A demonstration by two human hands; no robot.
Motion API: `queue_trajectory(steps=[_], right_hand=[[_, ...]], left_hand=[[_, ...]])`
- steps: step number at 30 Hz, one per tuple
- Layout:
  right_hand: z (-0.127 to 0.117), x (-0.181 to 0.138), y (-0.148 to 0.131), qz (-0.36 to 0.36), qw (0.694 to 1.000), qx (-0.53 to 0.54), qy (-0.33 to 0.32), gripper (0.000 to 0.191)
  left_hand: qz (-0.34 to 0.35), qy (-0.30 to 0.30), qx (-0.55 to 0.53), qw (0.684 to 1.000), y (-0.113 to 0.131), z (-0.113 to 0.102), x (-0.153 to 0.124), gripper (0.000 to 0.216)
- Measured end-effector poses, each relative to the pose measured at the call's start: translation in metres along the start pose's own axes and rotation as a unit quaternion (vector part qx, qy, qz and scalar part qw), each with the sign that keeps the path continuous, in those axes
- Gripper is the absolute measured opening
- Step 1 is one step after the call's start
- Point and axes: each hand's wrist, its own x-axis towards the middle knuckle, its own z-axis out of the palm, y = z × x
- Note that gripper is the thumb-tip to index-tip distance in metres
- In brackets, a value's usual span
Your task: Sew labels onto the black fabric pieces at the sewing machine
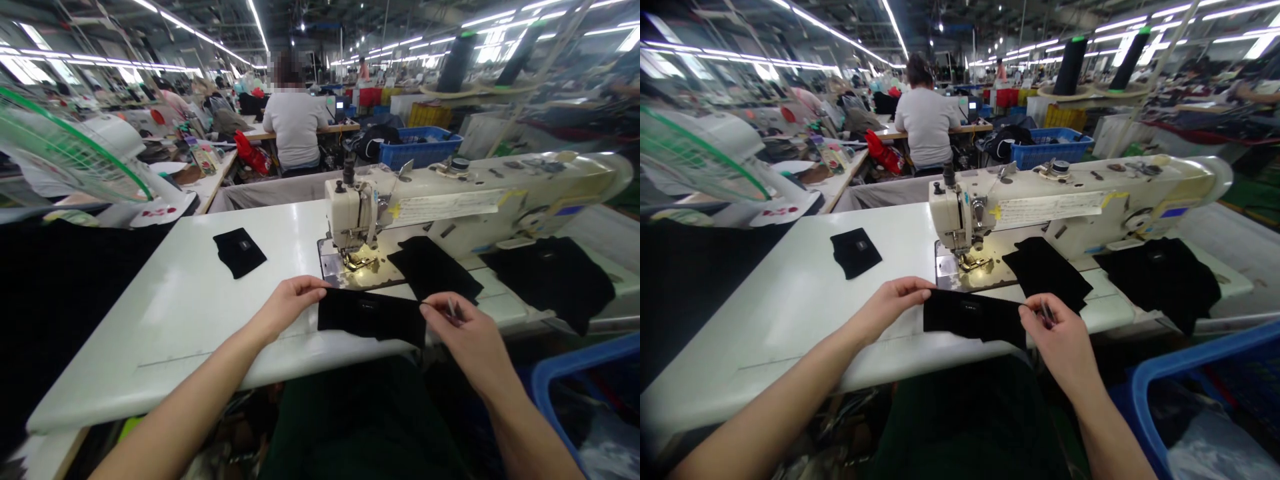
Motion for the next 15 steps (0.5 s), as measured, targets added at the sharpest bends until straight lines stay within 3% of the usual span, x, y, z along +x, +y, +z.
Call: queue_trajectory(steps=[3,6,11,15], right_hand=[[0.026,-0.019,0.006,0.023,0.996,0.040,-0.069,0.016],[0.054,-0.038,0.007,0.018,0.991,0.063,-0.120,0.011],[0.074,-0.050,0.011,-0.101,0.980,0.032,-0.169,0.017],[0.073,-0.047,0.021,-0.206,0.964,0.023,-0.166,0.027]], left_hand=[[0.018,0.065,0.054,0.996,0.001,-0.001,0.023,0.022],[0.066,0.077,0.164,0.981,-0.005,0.006,0.054,0.018],[0.221,0.081,0.341,0.910,-0.023,0.021,0.086,0.009],[0.269,0.106,0.431,0.855,-0.029,0.023,0.083,0.002]])
